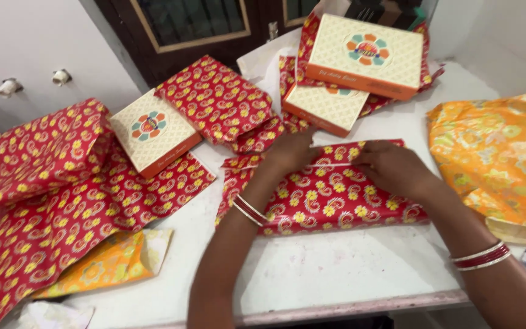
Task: The person wraps a rectangular box with red floral-patterned wrapping paper. They fold the paper around the box, tuck the edges, and smooth the surface to complete the wrapping.
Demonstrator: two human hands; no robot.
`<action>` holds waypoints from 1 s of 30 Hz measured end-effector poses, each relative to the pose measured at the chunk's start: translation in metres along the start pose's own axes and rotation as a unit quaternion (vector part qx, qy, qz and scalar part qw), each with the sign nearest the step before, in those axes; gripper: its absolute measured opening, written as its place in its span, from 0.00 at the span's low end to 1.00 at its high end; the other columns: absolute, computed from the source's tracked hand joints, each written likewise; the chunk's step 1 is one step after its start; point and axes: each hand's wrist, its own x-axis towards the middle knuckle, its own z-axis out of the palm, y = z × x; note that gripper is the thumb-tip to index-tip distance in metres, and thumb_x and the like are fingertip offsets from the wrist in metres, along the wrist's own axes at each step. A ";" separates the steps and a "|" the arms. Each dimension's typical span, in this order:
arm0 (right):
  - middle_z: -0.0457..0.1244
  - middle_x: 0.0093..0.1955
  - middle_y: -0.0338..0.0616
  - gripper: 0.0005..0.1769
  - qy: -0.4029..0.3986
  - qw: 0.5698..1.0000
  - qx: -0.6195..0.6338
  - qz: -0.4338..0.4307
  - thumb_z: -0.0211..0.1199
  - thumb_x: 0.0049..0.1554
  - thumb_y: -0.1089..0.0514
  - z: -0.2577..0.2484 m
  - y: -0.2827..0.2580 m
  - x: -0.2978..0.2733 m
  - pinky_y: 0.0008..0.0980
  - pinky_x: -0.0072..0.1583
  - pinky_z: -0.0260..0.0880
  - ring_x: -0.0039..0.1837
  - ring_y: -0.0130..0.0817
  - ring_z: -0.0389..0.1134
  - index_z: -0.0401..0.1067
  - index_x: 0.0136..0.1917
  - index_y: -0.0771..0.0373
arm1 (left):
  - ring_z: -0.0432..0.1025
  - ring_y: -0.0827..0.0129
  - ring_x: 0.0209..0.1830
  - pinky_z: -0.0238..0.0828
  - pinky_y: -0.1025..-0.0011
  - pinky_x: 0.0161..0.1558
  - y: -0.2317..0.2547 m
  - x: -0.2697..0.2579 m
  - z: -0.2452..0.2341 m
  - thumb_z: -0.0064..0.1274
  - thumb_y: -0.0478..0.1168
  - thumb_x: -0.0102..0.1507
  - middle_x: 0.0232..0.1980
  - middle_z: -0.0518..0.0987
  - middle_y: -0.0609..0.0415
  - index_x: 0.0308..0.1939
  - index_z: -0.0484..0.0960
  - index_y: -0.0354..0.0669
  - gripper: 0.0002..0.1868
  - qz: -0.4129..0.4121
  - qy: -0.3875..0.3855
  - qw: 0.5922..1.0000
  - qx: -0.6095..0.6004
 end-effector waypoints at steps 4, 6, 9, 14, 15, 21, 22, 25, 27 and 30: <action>0.61 0.71 0.35 0.20 -0.049 0.998 0.031 0.024 0.60 0.59 0.48 -0.009 0.001 -0.005 0.39 0.66 0.67 0.70 0.36 0.64 0.74 0.64 0.47 | 0.76 0.60 0.59 0.71 0.62 0.60 -0.013 0.023 0.013 0.52 0.61 0.65 0.63 0.80 0.49 0.67 0.76 0.50 0.32 -0.011 -0.093 0.995 0.028; 0.61 0.72 0.32 0.29 -0.112 0.990 0.056 0.059 0.62 0.56 0.50 -0.016 0.006 -0.010 0.38 0.68 0.66 0.71 0.34 0.63 0.68 0.71 0.44 | 0.77 0.61 0.60 0.72 0.64 0.60 -0.031 0.023 0.014 0.52 0.63 0.64 0.62 0.82 0.49 0.66 0.78 0.47 0.34 -0.017 -0.132 0.991 0.019; 0.61 0.72 0.36 0.31 -0.096 0.992 0.082 0.030 0.65 0.55 0.54 -0.020 0.004 -0.014 0.39 0.70 0.64 0.72 0.37 0.62 0.66 0.71 0.47 | 0.78 0.59 0.58 0.75 0.64 0.57 -0.045 0.026 0.021 0.57 0.66 0.55 0.66 0.77 0.53 0.68 0.73 0.49 0.42 -0.045 -0.151 0.987 -0.021; 0.62 0.71 0.28 0.32 -0.159 0.981 0.094 0.064 0.68 0.53 0.56 -0.037 -0.007 -0.026 0.36 0.69 0.65 0.72 0.31 0.63 0.67 0.71 0.43 | 0.77 0.57 0.59 0.72 0.65 0.60 -0.050 0.024 0.031 0.61 0.73 0.48 0.61 0.82 0.43 0.62 0.82 0.38 0.50 0.029 -0.226 0.973 -0.021; 0.63 0.70 0.26 0.30 -0.174 0.978 0.088 0.073 0.69 0.54 0.55 -0.041 -0.011 -0.026 0.35 0.70 0.66 0.71 0.30 0.64 0.68 0.69 0.42 | 0.78 0.56 0.59 0.73 0.65 0.59 -0.050 0.022 0.030 0.61 0.74 0.47 0.60 0.83 0.43 0.60 0.83 0.37 0.52 0.040 -0.235 0.971 -0.036; 0.61 0.73 0.25 0.33 -0.191 0.980 0.046 0.042 0.67 0.52 0.58 -0.052 -0.017 -0.035 0.36 0.68 0.68 0.71 0.31 0.64 0.67 0.70 0.42 | 0.76 0.55 0.60 0.75 0.59 0.60 -0.023 0.024 0.031 0.62 0.62 0.54 0.66 0.77 0.44 0.71 0.70 0.39 0.47 -0.025 -0.277 0.960 -0.014; 0.60 0.74 0.27 0.38 -0.204 0.975 0.073 0.047 0.69 0.50 0.57 -0.051 -0.015 -0.038 0.35 0.68 0.68 0.71 0.30 0.65 0.65 0.73 0.40 | 0.75 0.55 0.62 0.75 0.59 0.61 -0.019 0.024 0.028 0.63 0.60 0.55 0.67 0.76 0.44 0.71 0.68 0.38 0.47 -0.037 -0.289 0.956 -0.028; 0.56 0.78 0.33 0.49 -0.233 0.963 0.133 0.023 0.74 0.47 0.53 -0.046 -0.003 -0.042 0.33 0.72 0.64 0.73 0.31 0.62 0.58 0.79 0.40 | 0.74 0.56 0.64 0.77 0.58 0.61 -0.009 0.021 0.016 0.65 0.54 0.55 0.68 0.76 0.44 0.71 0.68 0.37 0.45 -0.067 -0.306 0.948 -0.056; 0.48 0.82 0.38 0.54 -0.235 0.960 0.147 -0.046 0.76 0.47 0.48 -0.036 0.006 -0.044 0.34 0.76 0.55 0.81 0.34 0.52 0.53 0.80 0.45 | 0.74 0.57 0.65 0.77 0.58 0.60 -0.005 0.016 0.012 0.65 0.53 0.54 0.66 0.78 0.44 0.70 0.71 0.38 0.43 -0.077 -0.299 0.950 -0.052; 0.35 0.89 0.48 0.70 -0.239 0.942 0.157 -0.175 0.84 0.40 0.40 -0.025 0.021 -0.051 0.43 0.77 0.40 0.85 0.45 0.33 0.46 0.85 0.45 | 0.71 0.56 0.68 0.75 0.58 0.62 -0.001 0.013 0.013 0.65 0.54 0.55 0.69 0.73 0.47 0.71 0.68 0.40 0.44 -0.114 -0.286 0.951 -0.031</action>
